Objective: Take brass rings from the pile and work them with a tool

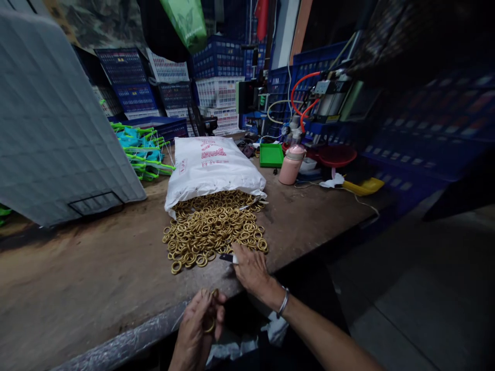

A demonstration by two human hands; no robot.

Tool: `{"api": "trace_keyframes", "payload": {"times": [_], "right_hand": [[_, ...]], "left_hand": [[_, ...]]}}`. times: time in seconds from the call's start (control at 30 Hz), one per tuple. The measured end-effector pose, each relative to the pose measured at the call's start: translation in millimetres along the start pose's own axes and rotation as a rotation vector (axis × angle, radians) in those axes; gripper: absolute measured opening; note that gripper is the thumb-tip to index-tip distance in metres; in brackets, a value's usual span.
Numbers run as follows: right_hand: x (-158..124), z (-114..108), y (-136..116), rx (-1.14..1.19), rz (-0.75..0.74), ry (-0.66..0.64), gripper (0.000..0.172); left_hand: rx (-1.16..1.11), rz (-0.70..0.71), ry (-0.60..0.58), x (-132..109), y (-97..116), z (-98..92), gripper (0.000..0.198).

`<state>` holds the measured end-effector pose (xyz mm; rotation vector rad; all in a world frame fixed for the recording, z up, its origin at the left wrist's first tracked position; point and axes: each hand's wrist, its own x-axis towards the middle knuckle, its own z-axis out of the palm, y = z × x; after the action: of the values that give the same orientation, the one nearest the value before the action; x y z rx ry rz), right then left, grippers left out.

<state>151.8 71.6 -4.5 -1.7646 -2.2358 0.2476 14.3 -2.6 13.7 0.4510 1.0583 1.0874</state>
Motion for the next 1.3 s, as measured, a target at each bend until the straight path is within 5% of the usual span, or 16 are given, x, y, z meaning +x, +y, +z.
{"api": "trace_keyframes", "payload": {"times": [0.2,0.47,0.7,0.83,1.03,1.3], "right_hand": [[8,22,6,-0.058,-0.014,0.026,0.033],[10,5,-2,0.255,-0.009,-0.032,0.020],[-9,3,-22,0.875,0.013,-0.066,0.007],[-12,2,-23,1.014,0.046,-0.175,0.008],[-7,-2,-24,0.937,0.049,-0.204,0.017],[-8,0,-28,0.919,0.068,-0.179,0.016]], "left_hand": [[-0.156,-0.009,0.024,4,1,-4.7,0.030],[-0.245,-0.049,0.063,13,4,-10.2,0.020],[-0.007,0.187,0.126,23,-4,-2.6,0.036],[0.164,0.235,0.165,23,-3,-1.9,0.031],[0.454,0.515,0.183,20,-2,-4.4,0.023],[0.357,0.065,0.069,20,-2,-6.8,0.039]]}}
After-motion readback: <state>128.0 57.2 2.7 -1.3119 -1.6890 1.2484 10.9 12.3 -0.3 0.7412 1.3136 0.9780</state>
